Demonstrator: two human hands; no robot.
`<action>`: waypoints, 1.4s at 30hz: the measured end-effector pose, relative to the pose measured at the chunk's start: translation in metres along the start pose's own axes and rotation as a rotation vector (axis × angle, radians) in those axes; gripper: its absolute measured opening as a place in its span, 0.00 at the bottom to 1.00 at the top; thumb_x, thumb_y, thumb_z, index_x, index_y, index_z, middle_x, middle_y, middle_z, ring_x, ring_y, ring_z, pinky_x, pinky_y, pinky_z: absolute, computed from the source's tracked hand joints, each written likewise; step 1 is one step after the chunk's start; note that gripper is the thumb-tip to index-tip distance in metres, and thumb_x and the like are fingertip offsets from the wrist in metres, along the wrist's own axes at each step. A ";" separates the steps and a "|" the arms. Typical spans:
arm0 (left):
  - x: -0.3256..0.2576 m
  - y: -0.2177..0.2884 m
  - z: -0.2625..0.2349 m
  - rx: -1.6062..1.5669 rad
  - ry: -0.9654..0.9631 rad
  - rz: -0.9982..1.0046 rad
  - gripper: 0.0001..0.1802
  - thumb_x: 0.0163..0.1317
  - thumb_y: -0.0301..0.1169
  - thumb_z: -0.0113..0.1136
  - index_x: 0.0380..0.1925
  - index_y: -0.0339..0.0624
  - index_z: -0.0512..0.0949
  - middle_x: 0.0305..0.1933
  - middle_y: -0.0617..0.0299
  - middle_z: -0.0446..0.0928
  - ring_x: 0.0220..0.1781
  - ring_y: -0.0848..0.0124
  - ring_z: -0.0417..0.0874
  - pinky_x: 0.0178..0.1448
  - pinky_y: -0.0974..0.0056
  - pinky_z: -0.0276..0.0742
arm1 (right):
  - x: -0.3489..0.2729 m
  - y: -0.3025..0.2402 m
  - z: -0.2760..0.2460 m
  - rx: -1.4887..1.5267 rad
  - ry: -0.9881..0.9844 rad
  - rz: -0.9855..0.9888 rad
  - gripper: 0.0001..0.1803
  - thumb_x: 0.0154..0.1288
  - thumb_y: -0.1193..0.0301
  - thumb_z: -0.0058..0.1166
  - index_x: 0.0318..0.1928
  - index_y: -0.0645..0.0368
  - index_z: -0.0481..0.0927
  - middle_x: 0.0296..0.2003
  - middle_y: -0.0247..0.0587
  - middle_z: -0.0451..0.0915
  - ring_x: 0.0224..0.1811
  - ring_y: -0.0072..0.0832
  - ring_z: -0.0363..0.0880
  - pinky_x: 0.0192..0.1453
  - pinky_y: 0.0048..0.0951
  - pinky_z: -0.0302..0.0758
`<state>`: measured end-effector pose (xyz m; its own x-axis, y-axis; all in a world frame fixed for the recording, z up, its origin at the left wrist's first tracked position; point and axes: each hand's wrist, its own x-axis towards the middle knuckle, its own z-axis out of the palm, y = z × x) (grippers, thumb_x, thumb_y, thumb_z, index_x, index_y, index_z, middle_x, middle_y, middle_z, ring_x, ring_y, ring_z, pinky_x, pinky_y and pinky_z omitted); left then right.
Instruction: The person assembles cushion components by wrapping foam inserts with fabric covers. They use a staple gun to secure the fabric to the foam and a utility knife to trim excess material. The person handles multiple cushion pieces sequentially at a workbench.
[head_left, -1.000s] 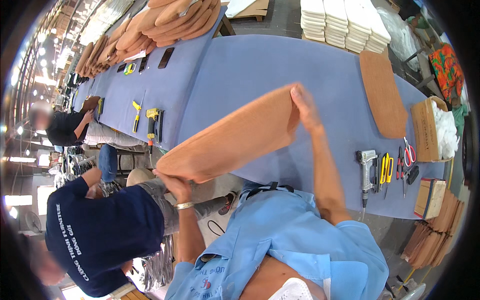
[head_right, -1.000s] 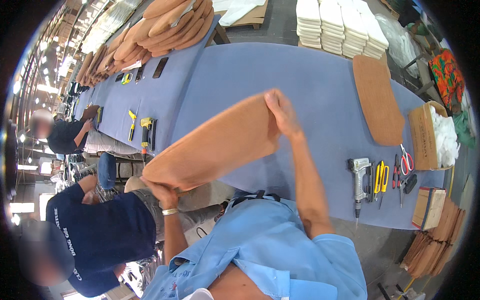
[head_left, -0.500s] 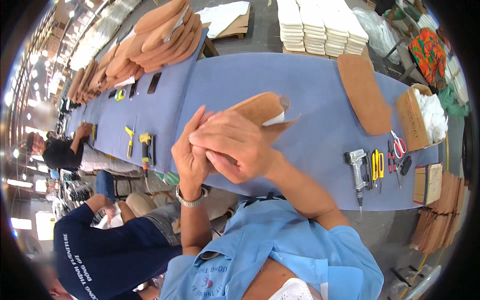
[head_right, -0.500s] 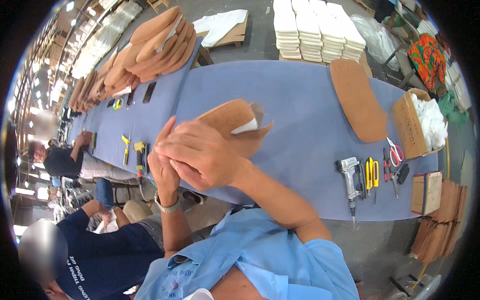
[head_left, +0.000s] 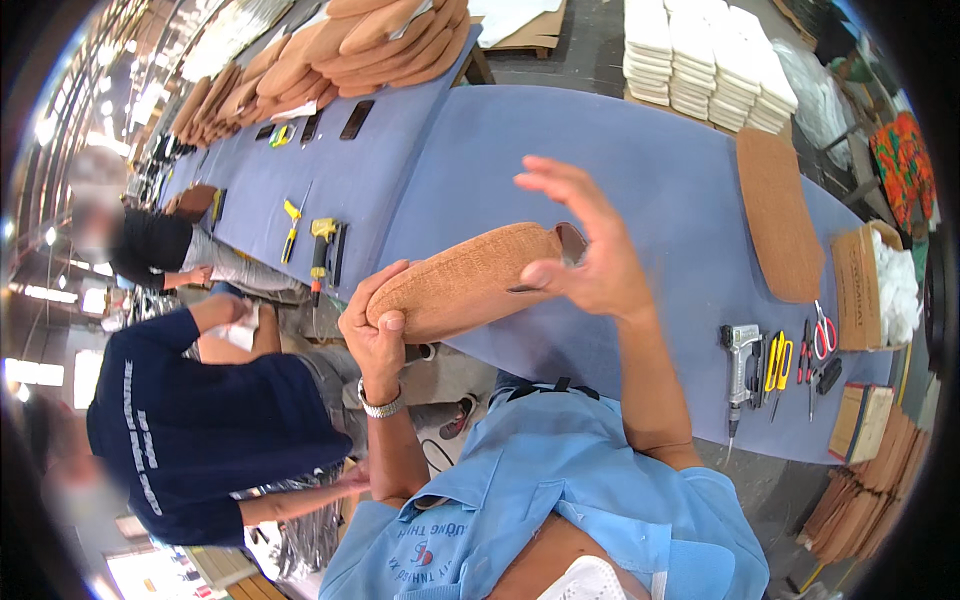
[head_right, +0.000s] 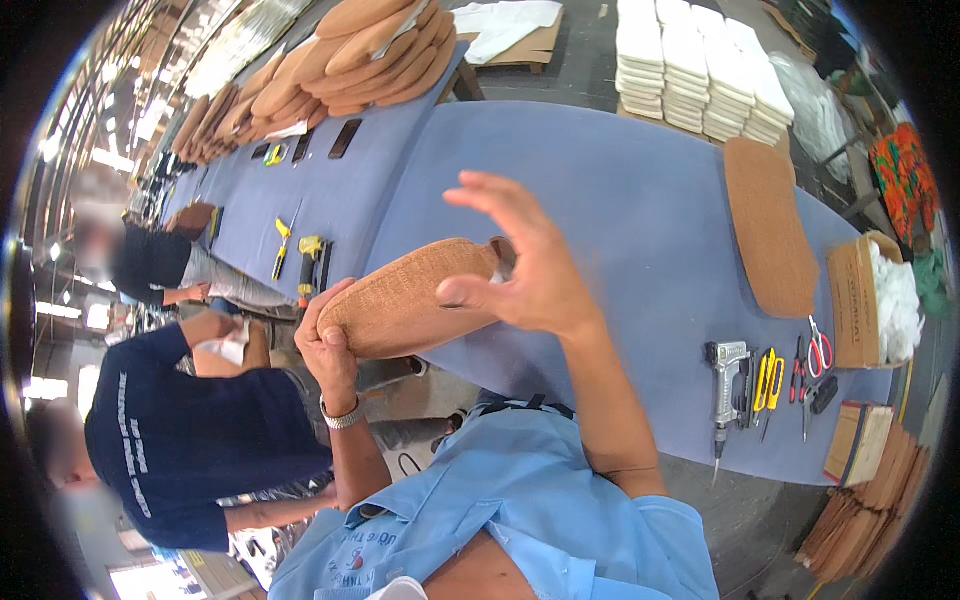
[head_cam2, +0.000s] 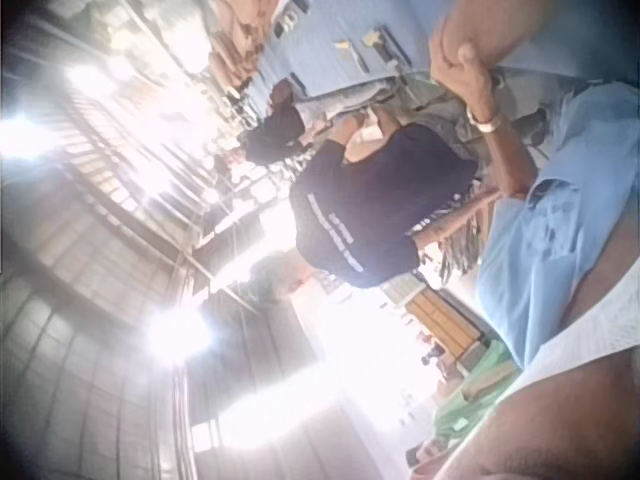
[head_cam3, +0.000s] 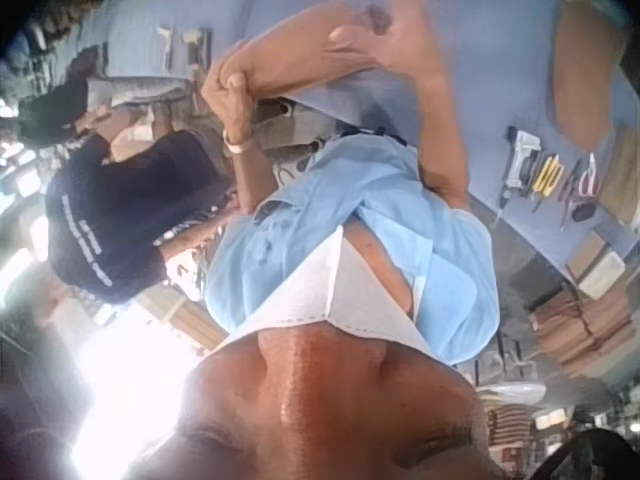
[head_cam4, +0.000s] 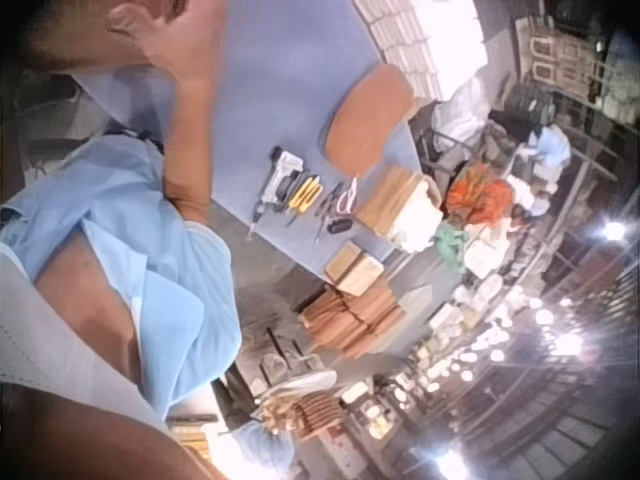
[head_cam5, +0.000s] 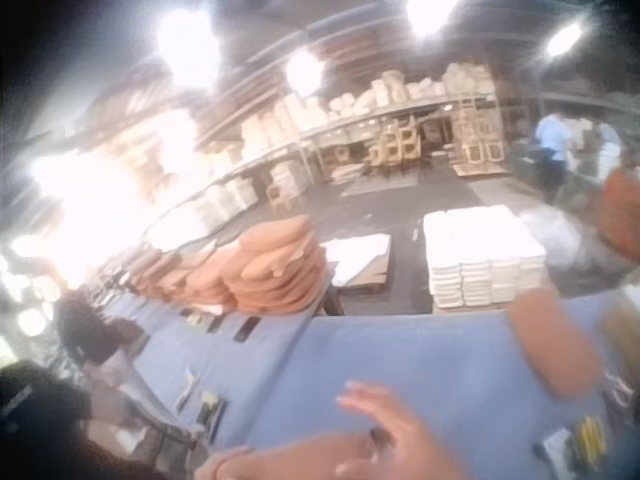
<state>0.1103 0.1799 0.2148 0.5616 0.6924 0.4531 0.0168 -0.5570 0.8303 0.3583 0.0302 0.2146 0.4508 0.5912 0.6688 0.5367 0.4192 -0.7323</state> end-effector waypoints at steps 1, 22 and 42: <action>-0.003 0.000 -0.001 -0.007 0.001 -0.008 0.43 0.64 0.65 0.65 0.53 0.28 0.84 0.51 0.51 0.88 0.54 0.65 0.87 0.62 0.60 0.79 | -0.002 0.001 0.010 0.039 -0.078 0.052 0.39 0.53 0.55 0.80 0.61 0.61 0.81 0.56 0.45 0.83 0.54 0.38 0.84 0.61 0.38 0.78; -0.052 -0.008 0.021 -0.085 0.312 -0.090 0.36 0.79 0.58 0.49 0.50 0.27 0.82 0.48 0.52 0.85 0.52 0.65 0.84 0.59 0.59 0.77 | -0.004 -0.018 0.037 0.107 0.039 0.316 0.18 0.82 0.63 0.49 0.43 0.62 0.87 0.34 0.44 0.87 0.37 0.34 0.84 0.46 0.35 0.77; 0.048 0.053 0.099 0.074 -0.389 -0.125 0.24 0.74 0.45 0.62 0.56 0.34 0.83 0.42 0.45 0.88 0.45 0.53 0.92 0.48 0.58 0.84 | 0.001 0.032 0.003 -0.087 0.094 0.188 0.17 0.78 0.62 0.53 0.34 0.59 0.85 0.25 0.41 0.81 0.29 0.42 0.77 0.39 0.41 0.71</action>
<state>0.2205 0.1381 0.2483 0.8217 0.5399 0.1823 0.1564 -0.5212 0.8389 0.3733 0.0463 0.1913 0.6112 0.5843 0.5340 0.4949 0.2444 -0.8339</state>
